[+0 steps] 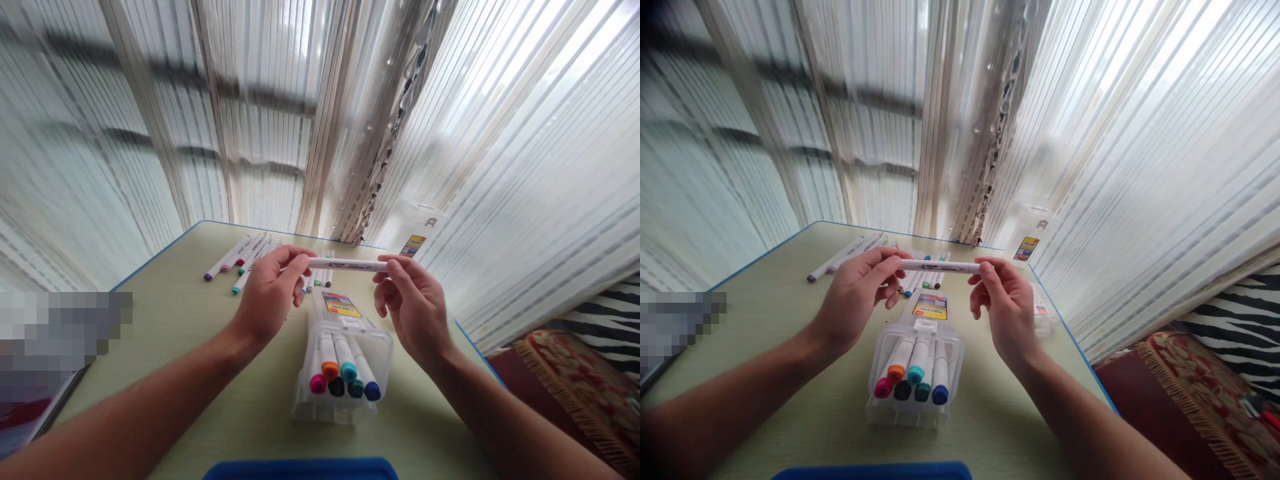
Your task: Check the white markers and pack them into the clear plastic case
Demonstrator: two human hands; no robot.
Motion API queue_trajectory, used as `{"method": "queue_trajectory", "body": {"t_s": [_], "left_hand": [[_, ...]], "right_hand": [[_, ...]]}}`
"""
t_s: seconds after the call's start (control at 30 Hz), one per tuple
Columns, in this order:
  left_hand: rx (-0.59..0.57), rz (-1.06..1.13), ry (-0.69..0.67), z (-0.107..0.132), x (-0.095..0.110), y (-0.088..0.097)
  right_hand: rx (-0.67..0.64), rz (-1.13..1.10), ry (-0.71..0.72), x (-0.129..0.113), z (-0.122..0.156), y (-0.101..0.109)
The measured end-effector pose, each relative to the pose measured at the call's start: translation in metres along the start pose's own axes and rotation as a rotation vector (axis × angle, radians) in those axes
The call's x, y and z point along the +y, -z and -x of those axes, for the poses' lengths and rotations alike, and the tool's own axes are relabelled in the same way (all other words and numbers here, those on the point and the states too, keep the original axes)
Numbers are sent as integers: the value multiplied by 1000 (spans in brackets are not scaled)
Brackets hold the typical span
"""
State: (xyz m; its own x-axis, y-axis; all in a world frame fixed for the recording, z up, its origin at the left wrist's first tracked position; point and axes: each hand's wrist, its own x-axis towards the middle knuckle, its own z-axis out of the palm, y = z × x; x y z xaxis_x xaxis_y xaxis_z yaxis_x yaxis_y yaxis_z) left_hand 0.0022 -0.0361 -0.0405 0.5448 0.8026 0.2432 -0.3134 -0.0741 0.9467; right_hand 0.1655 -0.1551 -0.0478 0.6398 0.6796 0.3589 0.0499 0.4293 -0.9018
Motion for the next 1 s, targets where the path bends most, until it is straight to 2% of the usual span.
{"method": "queue_trajectory", "body": {"t_s": [0.43, 1.0], "left_hand": [[-5, 6, -3, 0, 1, 0], [-9, -7, -4, 0, -1, 1]], "right_hand": [[14, -30, -19, 0, -1, -1], [68, -166, -243, -3, -6, -1]]}}
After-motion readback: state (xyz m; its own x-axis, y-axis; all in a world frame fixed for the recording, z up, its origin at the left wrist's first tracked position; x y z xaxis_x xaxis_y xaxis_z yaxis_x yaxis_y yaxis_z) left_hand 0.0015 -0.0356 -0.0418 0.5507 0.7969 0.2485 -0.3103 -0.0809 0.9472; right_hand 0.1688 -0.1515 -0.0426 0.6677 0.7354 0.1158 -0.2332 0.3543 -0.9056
